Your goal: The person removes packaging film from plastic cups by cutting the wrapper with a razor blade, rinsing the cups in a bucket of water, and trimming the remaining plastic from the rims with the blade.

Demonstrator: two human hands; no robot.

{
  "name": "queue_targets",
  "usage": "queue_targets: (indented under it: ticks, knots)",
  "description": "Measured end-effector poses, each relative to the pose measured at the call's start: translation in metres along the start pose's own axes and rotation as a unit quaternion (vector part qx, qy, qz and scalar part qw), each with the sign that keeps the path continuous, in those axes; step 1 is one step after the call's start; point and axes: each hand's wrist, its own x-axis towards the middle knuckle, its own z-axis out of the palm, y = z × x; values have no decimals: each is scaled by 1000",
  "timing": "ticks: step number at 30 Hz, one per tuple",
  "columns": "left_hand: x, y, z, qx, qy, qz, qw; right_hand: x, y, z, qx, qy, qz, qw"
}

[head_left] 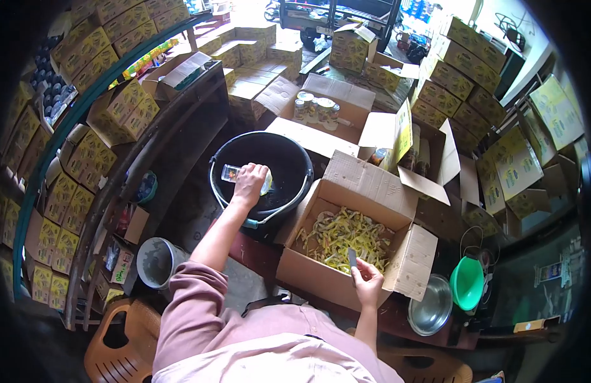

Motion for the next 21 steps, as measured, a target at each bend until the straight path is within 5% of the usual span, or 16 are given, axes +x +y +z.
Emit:
queue_targets:
  ticks: [12,21]
  knots:
    - [40,-21,-26,225,-200,153,941,1,5,-16,189,8,105,976]
    - [107,-32,-111,251,-120,68,958,-4,-2,-20,184,15,94,978]
